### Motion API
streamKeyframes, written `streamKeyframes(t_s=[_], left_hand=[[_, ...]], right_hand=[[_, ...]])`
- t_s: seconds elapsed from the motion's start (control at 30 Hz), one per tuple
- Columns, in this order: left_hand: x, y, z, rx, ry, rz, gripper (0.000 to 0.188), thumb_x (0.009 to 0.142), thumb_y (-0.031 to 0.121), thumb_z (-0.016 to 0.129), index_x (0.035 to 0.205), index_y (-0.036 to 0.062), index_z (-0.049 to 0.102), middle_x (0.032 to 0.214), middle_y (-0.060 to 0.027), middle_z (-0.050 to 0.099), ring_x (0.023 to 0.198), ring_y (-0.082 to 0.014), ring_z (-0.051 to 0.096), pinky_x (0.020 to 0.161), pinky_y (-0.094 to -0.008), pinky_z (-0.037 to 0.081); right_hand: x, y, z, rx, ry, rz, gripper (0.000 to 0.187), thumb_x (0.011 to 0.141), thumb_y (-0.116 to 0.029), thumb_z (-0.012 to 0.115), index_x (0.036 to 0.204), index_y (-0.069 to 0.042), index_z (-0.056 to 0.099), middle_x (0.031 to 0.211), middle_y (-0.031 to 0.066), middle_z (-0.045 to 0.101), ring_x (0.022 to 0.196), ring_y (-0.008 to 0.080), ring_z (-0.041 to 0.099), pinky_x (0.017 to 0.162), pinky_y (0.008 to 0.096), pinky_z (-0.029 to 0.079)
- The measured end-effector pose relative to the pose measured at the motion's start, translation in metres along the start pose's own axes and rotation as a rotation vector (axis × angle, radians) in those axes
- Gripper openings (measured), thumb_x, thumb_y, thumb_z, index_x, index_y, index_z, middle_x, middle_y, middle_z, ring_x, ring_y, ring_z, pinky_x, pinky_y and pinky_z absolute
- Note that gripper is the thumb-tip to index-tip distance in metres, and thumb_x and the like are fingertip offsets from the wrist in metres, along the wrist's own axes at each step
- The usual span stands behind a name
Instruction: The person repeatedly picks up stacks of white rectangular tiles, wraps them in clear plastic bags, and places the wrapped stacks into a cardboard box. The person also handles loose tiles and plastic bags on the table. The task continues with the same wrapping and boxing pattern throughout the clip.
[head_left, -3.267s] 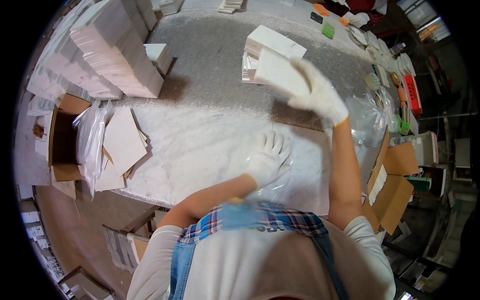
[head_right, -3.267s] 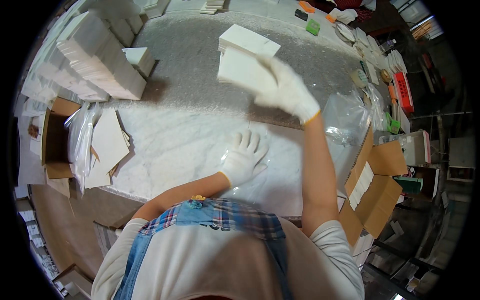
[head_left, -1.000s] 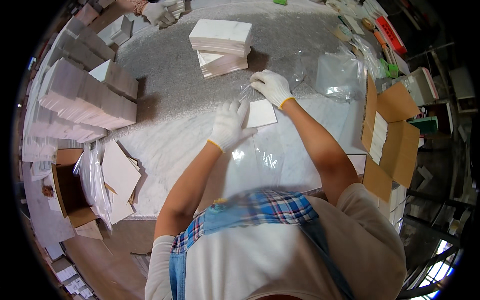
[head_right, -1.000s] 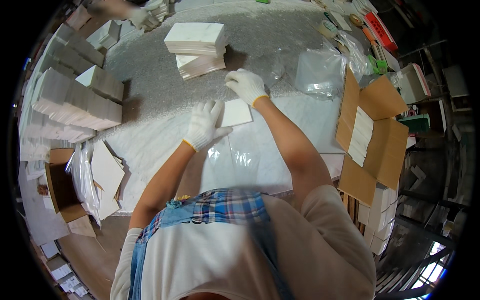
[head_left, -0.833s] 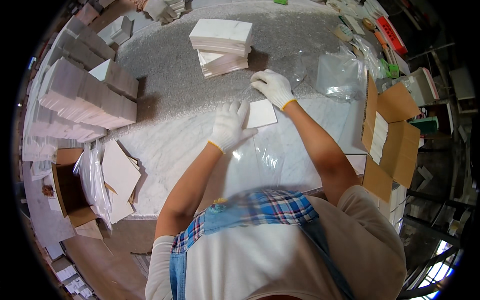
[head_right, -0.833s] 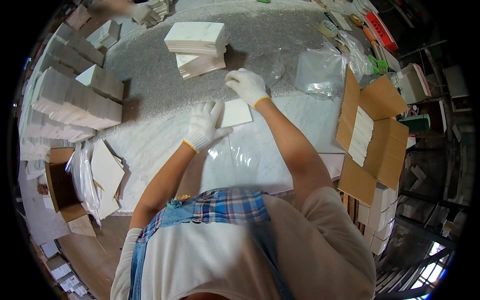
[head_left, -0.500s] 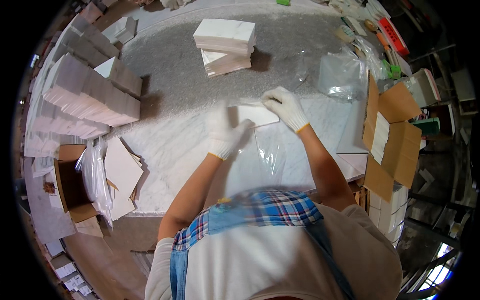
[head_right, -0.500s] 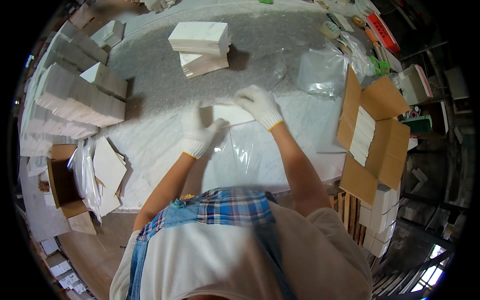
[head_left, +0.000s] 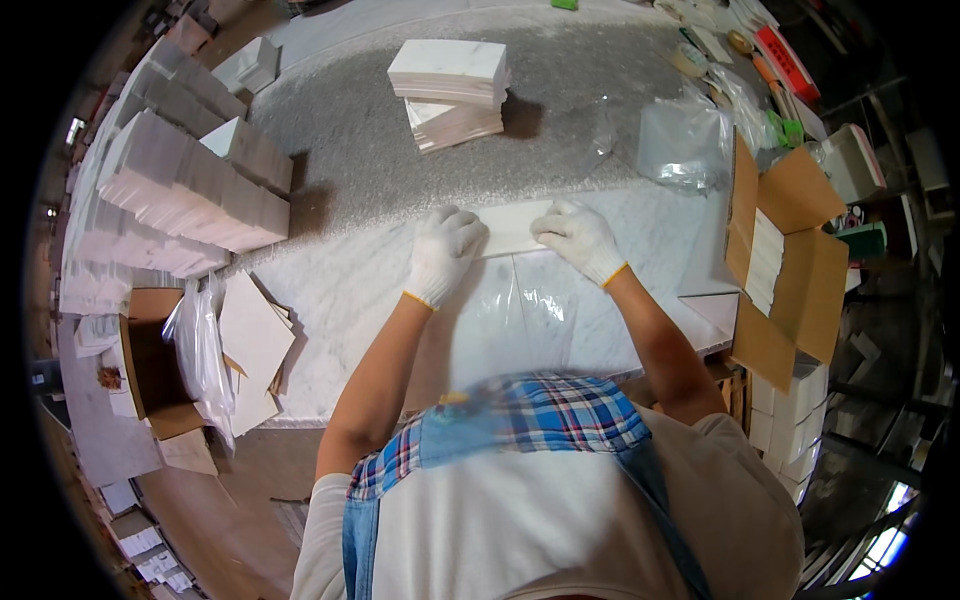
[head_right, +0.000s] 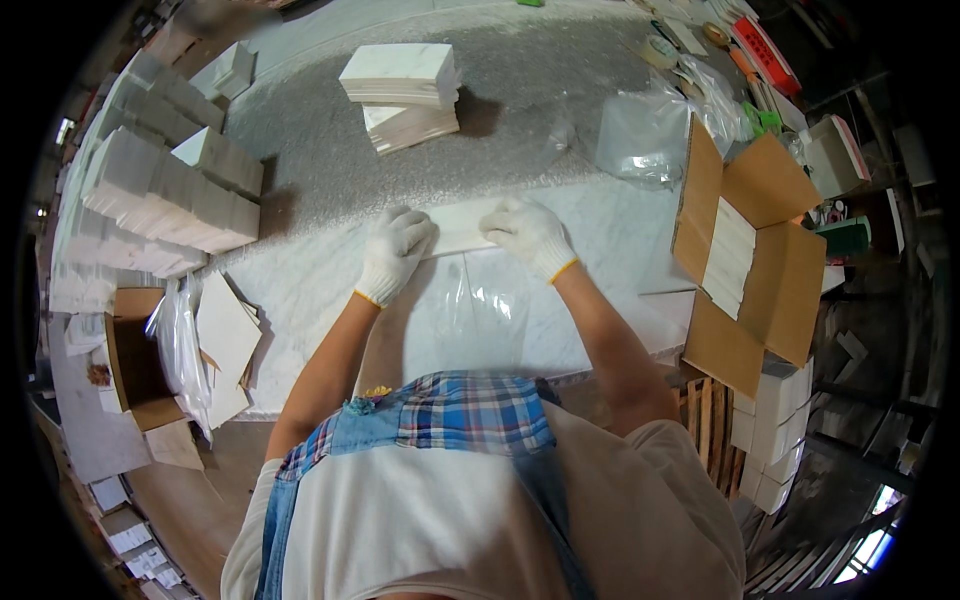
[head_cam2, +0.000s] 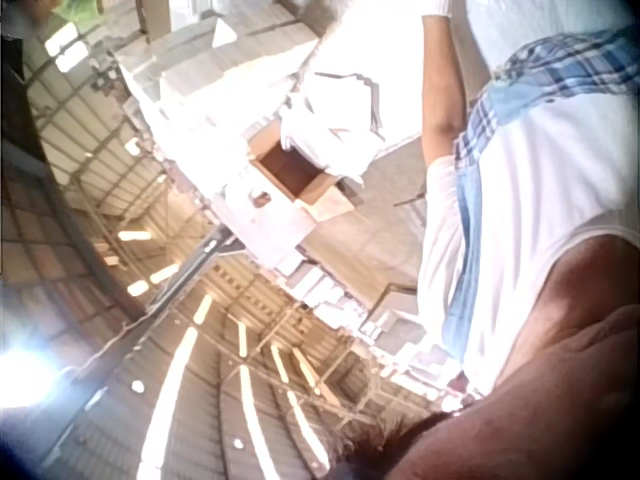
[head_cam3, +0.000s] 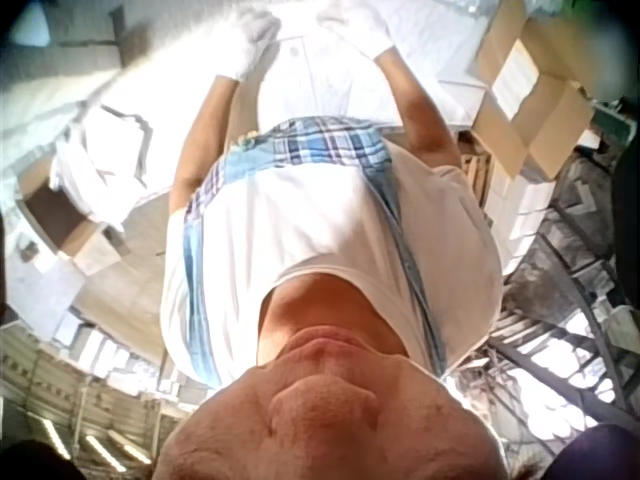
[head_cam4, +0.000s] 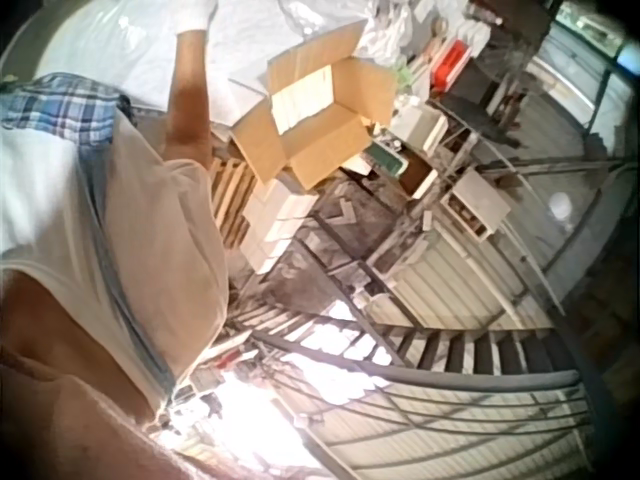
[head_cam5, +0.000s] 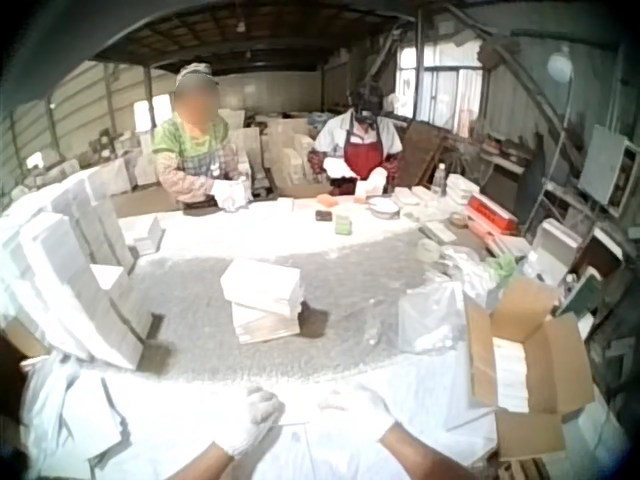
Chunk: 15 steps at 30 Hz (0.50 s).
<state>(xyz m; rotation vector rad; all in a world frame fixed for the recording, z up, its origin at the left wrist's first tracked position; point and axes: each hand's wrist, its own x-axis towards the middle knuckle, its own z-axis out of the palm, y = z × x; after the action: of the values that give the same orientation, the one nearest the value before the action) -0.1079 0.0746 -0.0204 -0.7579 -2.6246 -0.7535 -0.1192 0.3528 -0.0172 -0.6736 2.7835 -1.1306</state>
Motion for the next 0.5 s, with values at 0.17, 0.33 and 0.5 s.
streamKeyframes(t_s=[0.17, 0.33, 0.5], left_hand=[[-0.011, 0.008, -0.017, 0.112, -0.087, 0.108, 0.018, 0.086, 0.01, 0.066, 0.103, 0.0119, 0.071, 0.114, -0.0044, 0.071, 0.112, -0.0324, 0.063, 0.094, -0.0454, 0.052], [-0.021, 0.02, -0.032, 0.048, -0.053, 0.104, 0.025, 0.081, 0.012, 0.069, 0.106, 0.0095, 0.069, 0.117, -0.0115, 0.068, 0.11, -0.0359, 0.063, 0.095, -0.0468, 0.051], [-0.031, -0.007, -0.042, 0.013, -0.006, 0.098, 0.037, 0.082, 0.018, 0.075, 0.117, 0.0079, 0.068, 0.125, -0.0161, 0.066, 0.115, -0.039, 0.062, 0.099, -0.0492, 0.05]], right_hand=[[-0.016, 0.002, -0.002, -0.134, 0.045, -0.12, 0.018, 0.091, -0.027, 0.072, 0.105, -0.019, 0.08, 0.107, 0.0073, 0.071, 0.101, 0.0302, 0.065, 0.088, 0.0407, 0.054], [-0.032, 0.001, 0.0, -0.22, 0.046, -0.129, 0.02, 0.09, -0.023, 0.072, 0.109, -0.02, 0.078, 0.104, 0.0073, 0.071, 0.094, 0.0302, 0.067, 0.08, 0.0423, 0.055], [-0.039, 0.001, 0.016, -0.222, 0.089, -0.06, 0.019, 0.093, -0.022, 0.066, 0.11, -0.021, 0.075, 0.105, 0.0046, 0.072, 0.091, 0.032, 0.069, 0.079, 0.0459, 0.056]])
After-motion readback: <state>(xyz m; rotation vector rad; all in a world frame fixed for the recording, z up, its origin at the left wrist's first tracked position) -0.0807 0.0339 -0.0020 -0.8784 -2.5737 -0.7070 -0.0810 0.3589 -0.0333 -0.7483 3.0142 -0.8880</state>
